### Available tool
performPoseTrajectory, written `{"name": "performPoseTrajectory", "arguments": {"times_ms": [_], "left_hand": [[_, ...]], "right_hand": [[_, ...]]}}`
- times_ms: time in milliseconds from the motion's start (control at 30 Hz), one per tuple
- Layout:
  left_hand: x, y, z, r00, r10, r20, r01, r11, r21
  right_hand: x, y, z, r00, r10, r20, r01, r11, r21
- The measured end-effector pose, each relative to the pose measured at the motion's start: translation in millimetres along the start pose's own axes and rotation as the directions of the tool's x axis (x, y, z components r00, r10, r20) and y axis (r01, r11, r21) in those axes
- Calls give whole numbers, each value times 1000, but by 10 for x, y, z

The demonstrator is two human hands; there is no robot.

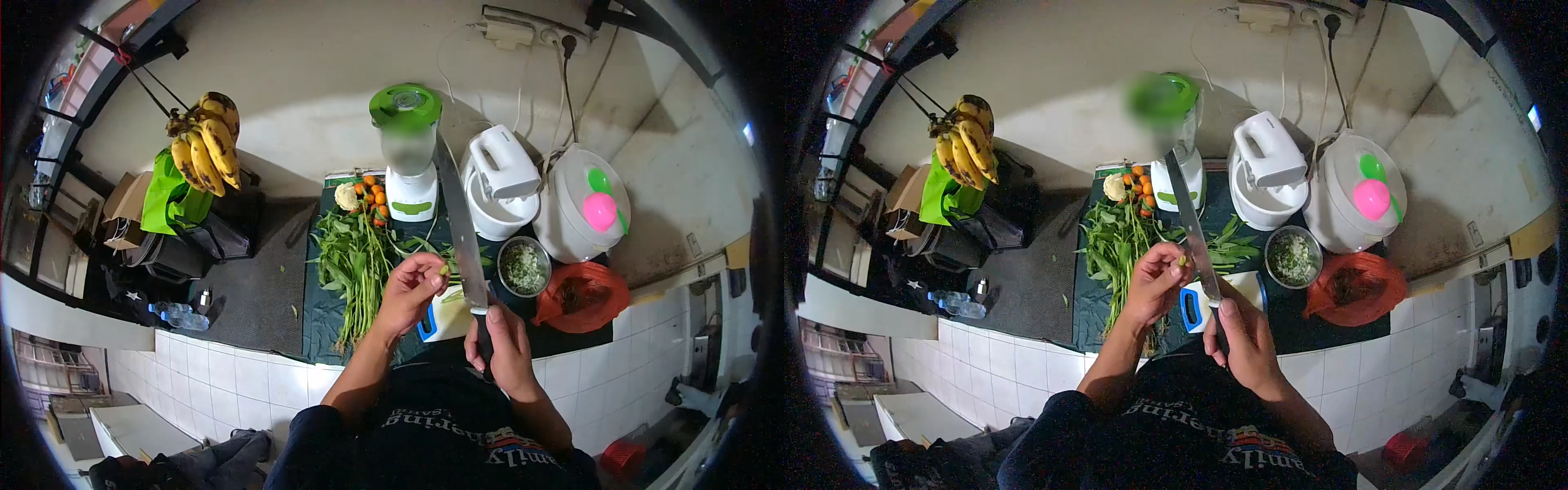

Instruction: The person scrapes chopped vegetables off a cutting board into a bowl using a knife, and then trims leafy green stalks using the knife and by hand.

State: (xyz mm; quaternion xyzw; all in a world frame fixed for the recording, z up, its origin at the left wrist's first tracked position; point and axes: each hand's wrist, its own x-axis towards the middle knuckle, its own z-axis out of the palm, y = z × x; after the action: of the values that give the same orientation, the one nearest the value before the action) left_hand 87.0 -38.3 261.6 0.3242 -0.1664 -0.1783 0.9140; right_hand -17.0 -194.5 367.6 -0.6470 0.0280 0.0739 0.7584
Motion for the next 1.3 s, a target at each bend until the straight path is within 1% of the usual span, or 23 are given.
{"name": "performPoseTrajectory", "arguments": {"times_ms": [67, 133, 233, 367, 633, 833, 900, 967, 1067, 1133, 1233, 1300], "left_hand": [[-34, 84, 91, 1000, 2, -6, -2, 1000, -11], [-64, 132, 140, 999, 0, -35, 3, 998, 66], [-76, 130, 131, 1000, 27, -15, -26, 996, 81], [-58, 172, 178, 1000, 6, 2, -6, 999, 31], [-26, 169, 129, 1000, 0, 4, 0, 996, 91], [-8, 159, 112, 1000, -9, 7, 8, 995, 103], [-4, 152, 98, 1000, -12, 12, 11, 995, 94], [-5, 152, 90, 1000, -12, 17, 11, 996, 87], [-14, 173, 82, 1000, -11, -4, 11, 996, 91], [-22, 193, 84, 1000, -14, -25, 17, 991, 130], [-33, 181, 76, 1000, -13, -25, 15, 997, 81], [-38, 182, 79, 1000, -17, -25, 18, 997, 70]], "right_hand": [[20, -114, 47, 1000, -8, 16, 9, 1000, -13], [18, -183, 91, 999, -19, 33, 20, 999, -26], [23, -221, 133, 999, -5, 45, 6, 1000, -11], [27, -209, 126, 998, -1, 56, 1, 1000, -17], [51, -165, 119, 999, 16, 36, -15, 1000, -2], [47, -137, 106, 999, 22, 48, -22, 1000, -8], [40, -121, 88, 997, 34, 69, -36, 999, 31], [48, -137, 117, 998, 21, 53, -22, 1000, 14], [53, -133, 123, 999, 9, 38, -9, 1000, -2], [45, -136, 124, 999, 12, 40, -12, 1000, -1], [30, -150, 130, 998, 19, 57, -20, 1000, 7], [16, -134, 106, 995, 28, 98, -31, 999, 29]]}}
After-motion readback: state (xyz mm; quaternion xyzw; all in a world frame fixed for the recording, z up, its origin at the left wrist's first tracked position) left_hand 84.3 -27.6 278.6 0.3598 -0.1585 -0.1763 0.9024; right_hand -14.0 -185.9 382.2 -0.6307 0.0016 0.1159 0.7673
